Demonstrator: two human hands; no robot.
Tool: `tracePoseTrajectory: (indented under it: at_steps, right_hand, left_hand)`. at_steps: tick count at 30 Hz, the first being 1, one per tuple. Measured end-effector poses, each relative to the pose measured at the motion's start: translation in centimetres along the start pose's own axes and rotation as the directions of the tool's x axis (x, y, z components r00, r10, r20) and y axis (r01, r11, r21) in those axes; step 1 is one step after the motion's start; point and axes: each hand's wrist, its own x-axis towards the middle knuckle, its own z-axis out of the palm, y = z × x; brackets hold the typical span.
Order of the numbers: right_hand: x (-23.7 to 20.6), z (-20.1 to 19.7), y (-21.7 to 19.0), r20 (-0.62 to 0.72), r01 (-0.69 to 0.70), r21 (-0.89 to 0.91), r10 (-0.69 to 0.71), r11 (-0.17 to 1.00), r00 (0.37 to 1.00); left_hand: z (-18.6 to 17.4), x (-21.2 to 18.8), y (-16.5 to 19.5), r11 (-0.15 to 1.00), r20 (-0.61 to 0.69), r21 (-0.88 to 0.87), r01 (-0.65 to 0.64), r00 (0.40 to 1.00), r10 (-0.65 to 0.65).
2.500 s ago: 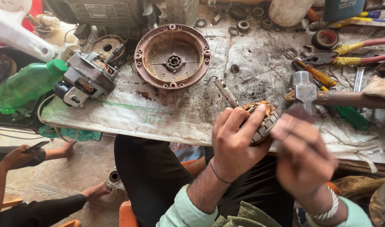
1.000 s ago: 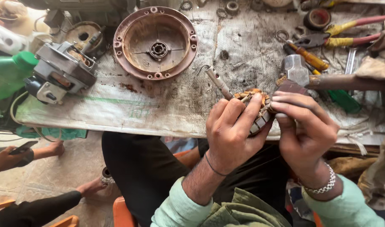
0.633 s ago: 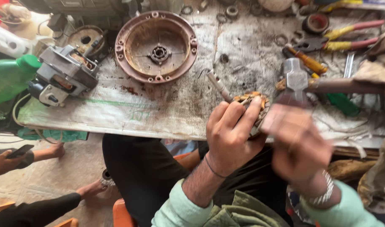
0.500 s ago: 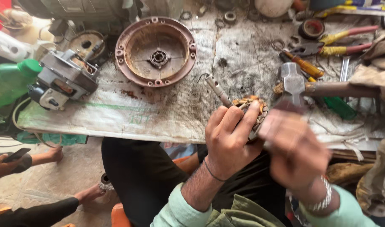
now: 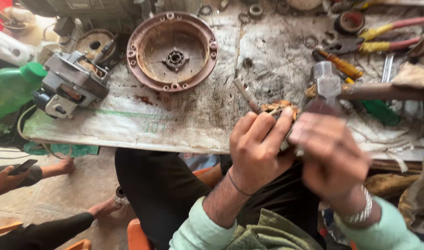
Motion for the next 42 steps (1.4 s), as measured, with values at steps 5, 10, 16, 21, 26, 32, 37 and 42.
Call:
tracePoseTrajectory:
  at_steps: [5, 10, 16, 21, 26, 32, 37, 42]
  right_hand:
    - [-0.3, 0.6, 0.0, -0.051, -0.052, -0.042, 0.050, 0.998, 0.997]
    - [-0.6, 1.0, -0.5, -0.051, -0.078, -0.022, 0.077, 0.997, 0.996]
    - [-0.4, 0.5, -0.3, -0.039, -0.073, -0.020, 0.073, 0.997, 0.997]
    - [-0.7, 0.5, 0.2, -0.086, -0.114, 0.039, 0.117, 0.993, 0.989]
    - [-1.1, 0.5, 0.5, -0.049, -0.014, 0.008, 0.015, 1.000, 0.999]
    - [-1.1, 0.2, 0.2, -0.044, -0.053, 0.004, 0.053, 0.999, 0.998]
    - [-0.7, -0.1, -0.2, 0.009, 0.019, -0.078, -0.018, 0.997, 1.000]
    - [-0.5, 0.2, -0.4, -0.091, -0.239, -0.061, 0.233, 0.969, 0.968]
  left_hand:
    - [-0.1, -0.1, -0.4, 1.000, -0.009, 0.007, -0.005, 1.000, 0.005]
    - [-0.1, -0.4, -0.7, 1.000, 0.001, 0.009, 0.009, 1.000, -0.009]
    - [0.1, -0.2, -0.3, 1.000, -0.003, 0.010, 0.004, 1.000, -0.004]
    - [0.1, 0.0, -0.6, 1.000, -0.032, -0.018, 0.003, 0.999, -0.003]
    - [0.1, -0.1, -0.8, 1.000, -0.006, -0.008, 0.017, 1.000, -0.017]
    - [0.4, -0.2, -0.5, 1.000, -0.006, -0.010, 0.005, 1.000, -0.005]
    - [0.3, 0.1, -0.4, 0.999, -0.003, -0.028, 0.031, 1.000, -0.031]
    - [-0.2, 0.2, -0.5, 0.995, -0.016, -0.067, 0.074, 0.997, -0.075]
